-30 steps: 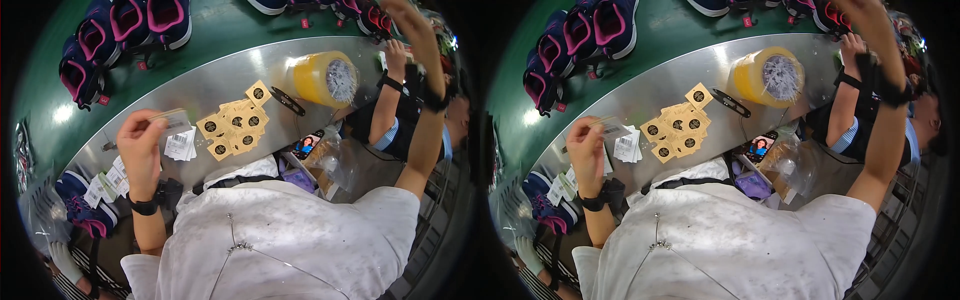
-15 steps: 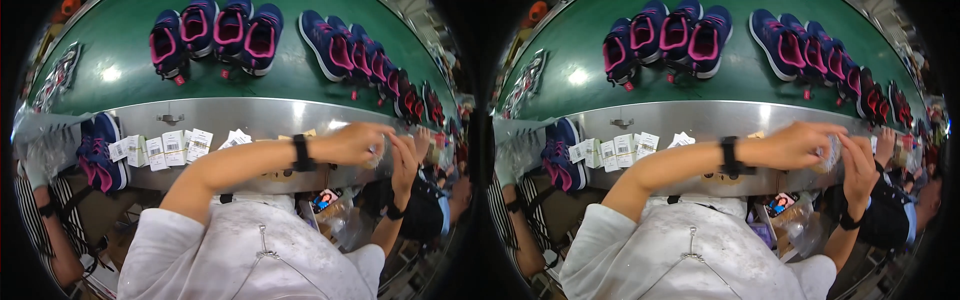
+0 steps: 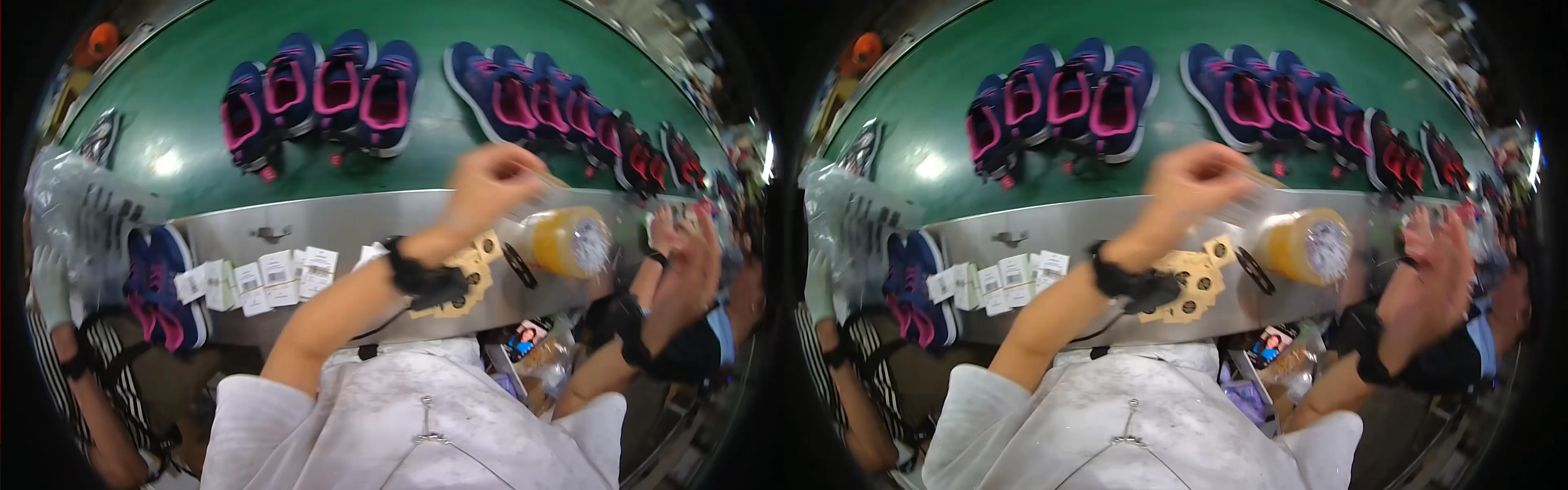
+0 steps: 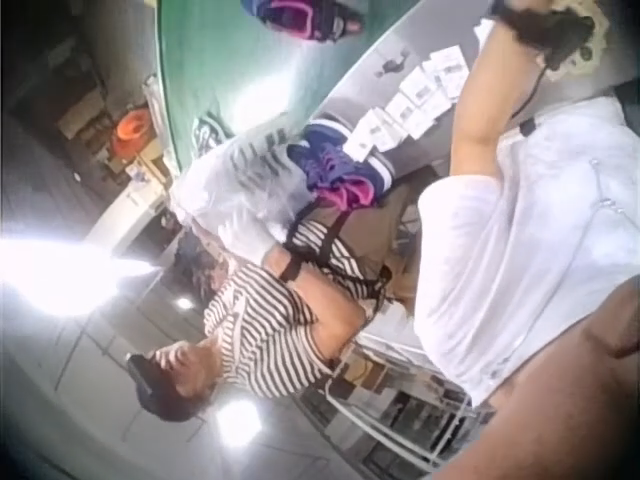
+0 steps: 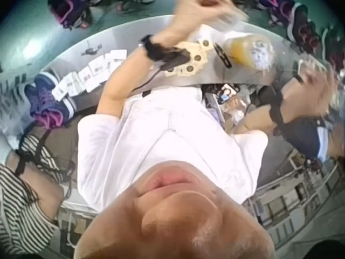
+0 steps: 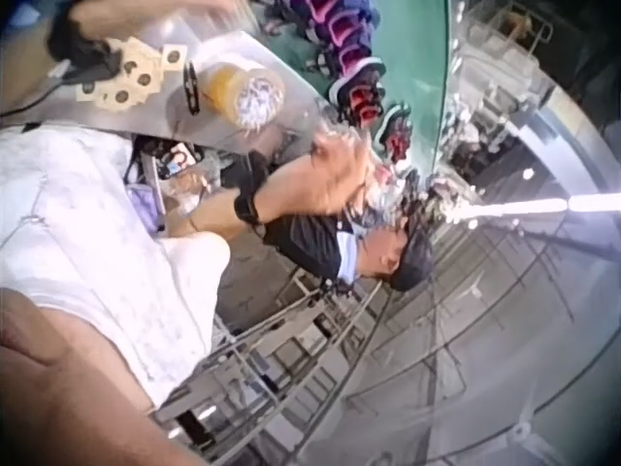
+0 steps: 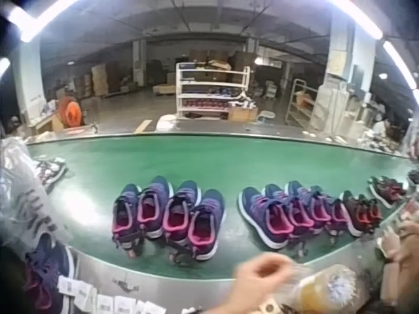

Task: The recorder is attaching labels and tags to various athletic shoes on a conveyor belt assembly line.

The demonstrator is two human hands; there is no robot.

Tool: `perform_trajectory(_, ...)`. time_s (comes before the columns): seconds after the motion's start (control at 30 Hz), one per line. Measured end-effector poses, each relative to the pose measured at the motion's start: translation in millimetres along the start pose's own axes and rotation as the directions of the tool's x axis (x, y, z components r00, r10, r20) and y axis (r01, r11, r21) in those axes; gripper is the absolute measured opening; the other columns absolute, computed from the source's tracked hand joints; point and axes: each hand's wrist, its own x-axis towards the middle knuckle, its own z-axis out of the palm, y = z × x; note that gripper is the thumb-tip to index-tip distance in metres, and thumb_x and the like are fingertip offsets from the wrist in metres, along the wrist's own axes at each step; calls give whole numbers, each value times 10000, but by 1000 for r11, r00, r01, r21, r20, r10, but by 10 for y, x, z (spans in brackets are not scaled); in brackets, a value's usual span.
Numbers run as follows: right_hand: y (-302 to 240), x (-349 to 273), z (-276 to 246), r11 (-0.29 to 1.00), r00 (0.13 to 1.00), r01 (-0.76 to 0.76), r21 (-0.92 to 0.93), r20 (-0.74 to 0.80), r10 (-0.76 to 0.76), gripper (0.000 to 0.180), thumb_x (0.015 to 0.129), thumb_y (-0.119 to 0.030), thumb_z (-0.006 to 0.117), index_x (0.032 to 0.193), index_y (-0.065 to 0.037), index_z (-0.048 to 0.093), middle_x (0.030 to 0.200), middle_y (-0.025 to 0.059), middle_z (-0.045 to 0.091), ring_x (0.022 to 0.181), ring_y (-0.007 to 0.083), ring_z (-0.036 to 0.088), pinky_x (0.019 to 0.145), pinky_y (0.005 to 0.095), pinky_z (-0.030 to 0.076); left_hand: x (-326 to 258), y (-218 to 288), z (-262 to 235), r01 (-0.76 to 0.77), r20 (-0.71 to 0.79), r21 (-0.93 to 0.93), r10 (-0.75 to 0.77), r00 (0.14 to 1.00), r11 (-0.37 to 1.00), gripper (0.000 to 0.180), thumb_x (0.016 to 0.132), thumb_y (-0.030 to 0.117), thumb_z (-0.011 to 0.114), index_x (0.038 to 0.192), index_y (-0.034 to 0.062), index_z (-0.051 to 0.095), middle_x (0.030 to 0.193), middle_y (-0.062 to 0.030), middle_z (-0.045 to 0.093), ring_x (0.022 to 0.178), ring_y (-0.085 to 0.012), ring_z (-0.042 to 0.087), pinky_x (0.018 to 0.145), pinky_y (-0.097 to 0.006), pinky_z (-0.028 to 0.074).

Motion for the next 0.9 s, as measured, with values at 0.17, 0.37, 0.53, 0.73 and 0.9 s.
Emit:
perform_trajectory(0.17,-283,-65,1197,922,747,-371,-115,552,369,360,922,-93,474,1274,-44,530,833,-26,545,652,70,484,574,167,392,-244,300,-645,-56,-312,-79,29,950,995,205,795,20,689,984,1,613,904,-55,657,824,-96,611,765,-234,481)
perform_trajectory(0.37,-315,-332,2432,993,817,104,48,565,-113,179,855,-20,552,1028,-22,596,750,97,606,591,177,578,555,259,451,-460,597,-1075,-93,-423,-46,65,904,995,199,795,29,700,968,-9,609,901,-56,656,821,-89,605,760,-228,476)
perform_trajectory(0.53,-441,-369,2879,920,760,393,1,563,-325,58,764,-57,654,810,-47,621,633,57,616,474,157,560,448,262,416,-565,694,-1357,-137,-467,33,137,874,990,194,803,65,709,953,-9,610,892,-56,655,798,-89,609,738,-217,479)
perform_trajectory(0.73,-448,-377,3149,866,715,499,-34,580,-389,69,711,-55,657,736,-61,593,605,38,601,475,182,571,441,273,420,-574,745,-1489,-183,-512,62,188,838,981,147,803,78,705,885,-12,622,819,-44,662,730,-75,613,676,-209,490)
perform_trajectory(0.9,-454,-369,3290,866,687,496,-65,639,-345,83,712,-59,660,738,-57,581,601,49,602,494,203,586,455,285,435,-568,724,-1581,-196,-535,82,209,818,977,132,801,64,703,865,-12,617,788,-43,662,705,-74,611,627,-209,487)
